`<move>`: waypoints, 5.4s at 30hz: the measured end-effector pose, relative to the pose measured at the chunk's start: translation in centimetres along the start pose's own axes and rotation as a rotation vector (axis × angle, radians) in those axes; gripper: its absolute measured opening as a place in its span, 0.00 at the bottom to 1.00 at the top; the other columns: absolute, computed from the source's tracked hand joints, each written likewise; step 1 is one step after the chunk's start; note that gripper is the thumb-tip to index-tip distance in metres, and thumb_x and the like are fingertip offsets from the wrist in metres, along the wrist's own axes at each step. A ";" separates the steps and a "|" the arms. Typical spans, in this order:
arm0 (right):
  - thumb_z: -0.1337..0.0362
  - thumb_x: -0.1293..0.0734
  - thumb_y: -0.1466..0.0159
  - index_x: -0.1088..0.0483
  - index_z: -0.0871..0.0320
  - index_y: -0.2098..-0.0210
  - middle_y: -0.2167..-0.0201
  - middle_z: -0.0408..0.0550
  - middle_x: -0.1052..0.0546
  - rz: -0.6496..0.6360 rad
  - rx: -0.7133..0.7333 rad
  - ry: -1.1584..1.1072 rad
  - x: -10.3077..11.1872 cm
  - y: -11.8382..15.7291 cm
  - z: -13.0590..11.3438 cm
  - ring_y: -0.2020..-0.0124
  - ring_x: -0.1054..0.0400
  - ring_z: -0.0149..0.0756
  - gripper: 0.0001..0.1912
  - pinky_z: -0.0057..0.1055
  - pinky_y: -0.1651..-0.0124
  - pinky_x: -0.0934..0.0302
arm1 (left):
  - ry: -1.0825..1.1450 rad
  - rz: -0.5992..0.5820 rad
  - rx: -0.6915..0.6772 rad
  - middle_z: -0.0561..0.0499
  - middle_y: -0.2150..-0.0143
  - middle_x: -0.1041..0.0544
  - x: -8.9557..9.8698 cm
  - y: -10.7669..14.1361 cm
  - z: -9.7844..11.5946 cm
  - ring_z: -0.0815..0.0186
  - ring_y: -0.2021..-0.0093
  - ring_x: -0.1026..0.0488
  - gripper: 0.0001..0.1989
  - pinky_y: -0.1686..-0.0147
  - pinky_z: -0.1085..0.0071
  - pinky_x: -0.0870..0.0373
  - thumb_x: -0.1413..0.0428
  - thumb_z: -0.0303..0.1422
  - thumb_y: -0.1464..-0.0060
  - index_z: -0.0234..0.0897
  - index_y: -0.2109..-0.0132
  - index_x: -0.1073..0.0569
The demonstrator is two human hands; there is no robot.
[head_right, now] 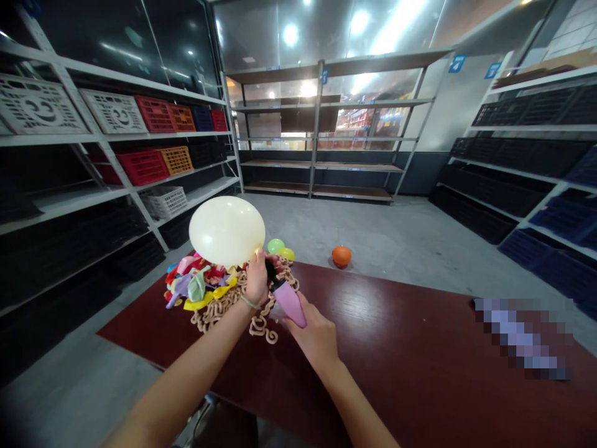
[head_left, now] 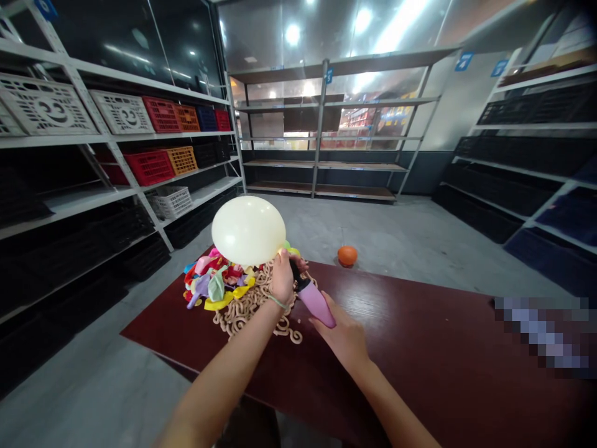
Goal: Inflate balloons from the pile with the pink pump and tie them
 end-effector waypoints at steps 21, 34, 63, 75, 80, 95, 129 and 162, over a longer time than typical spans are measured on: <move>0.55 0.31 0.38 0.37 0.51 0.37 0.49 0.48 0.22 -0.012 -0.046 -0.030 0.2 0.0 -0.4 0.55 0.24 0.45 0.31 0.37 0.57 0.29 | -0.110 -0.071 0.002 0.58 0.79 0.38 -0.2 -1.0 -0.5 0.73 0.84 0.40 0.19 0.85 0.77 0.39 0.51 0.48 0.37 0.39 0.69 0.40; 0.53 0.33 0.36 0.39 0.52 0.37 0.49 0.49 0.22 0.031 0.082 -0.058 0.2 0.3 -0.1 0.54 0.24 0.43 0.30 0.35 0.57 0.29 | -0.028 0.112 -0.168 0.60 0.79 0.42 1.1 -6.6 7.8 0.75 0.85 0.42 0.16 0.86 0.80 0.46 0.53 0.44 0.35 0.40 0.68 0.42; 0.55 0.32 0.37 0.38 0.49 0.37 0.48 0.46 0.22 0.013 -0.044 -0.044 0.0 0.0 0.2 0.54 0.24 0.44 0.30 0.36 0.57 0.30 | -0.231 -0.084 -0.002 0.59 0.80 0.39 -1.4 -1.6 -0.7 0.74 0.86 0.40 0.18 0.86 0.78 0.41 0.54 0.47 0.36 0.40 0.68 0.42; 0.57 0.33 0.36 0.40 0.49 0.37 0.50 0.47 0.22 0.061 0.055 -0.048 -0.3 0.3 -0.3 0.56 0.23 0.43 0.29 0.35 0.59 0.29 | -0.132 0.114 -0.124 0.60 0.79 0.40 0.4 -6.7 5.8 0.75 0.86 0.42 0.16 0.88 0.80 0.45 0.53 0.45 0.36 0.40 0.68 0.41; 0.57 0.34 0.36 0.39 0.51 0.37 0.51 0.47 0.21 0.079 0.043 0.040 -0.1 0.5 0.4 0.60 0.22 0.42 0.29 0.34 0.63 0.30 | -0.078 0.015 -0.092 0.59 0.79 0.40 -0.8 -0.5 0.9 0.74 0.86 0.42 0.19 0.87 0.78 0.43 0.51 0.49 0.38 0.40 0.68 0.41; 0.51 0.37 0.32 0.42 0.54 0.34 0.54 0.50 0.22 -0.075 0.247 0.216 -1.1 -0.1 -1.5 0.61 0.25 0.39 0.31 0.31 0.62 0.34 | -0.229 0.030 -0.128 0.47 0.75 0.25 7.9 -2.7 1.2 0.63 0.77 0.27 0.17 0.73 0.67 0.28 0.55 0.44 0.35 0.39 0.68 0.34; 0.67 0.40 0.33 0.41 0.66 0.34 0.32 0.58 0.40 -0.172 0.879 0.665 1.9 -7.1 -10.9 0.29 0.52 0.48 0.28 0.54 0.28 0.56 | -1.708 -0.622 -0.590 0.36 0.64 0.20 1.6 2.9 -1.6 0.54 0.65 0.21 0.17 0.66 0.65 0.30 0.58 0.32 0.33 0.31 0.57 0.25; 0.67 0.40 0.31 0.30 0.53 0.43 0.38 0.47 0.30 -0.104 0.962 0.746 2.6 -9.7 -6.8 0.34 0.44 0.50 0.18 0.64 0.31 0.58 | -0.690 -0.566 -0.050 0.56 0.80 0.34 2.3 1.7 -1.9 0.69 0.79 0.36 0.22 0.76 0.73 0.40 0.54 0.48 0.36 0.38 0.71 0.33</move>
Point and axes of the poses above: each hand's wrist, its own y-axis away from the middle knuckle, its own x-axis out of the back of the hand, z = x × y, the point moved 8 cm from there along -y, towards the middle knuckle
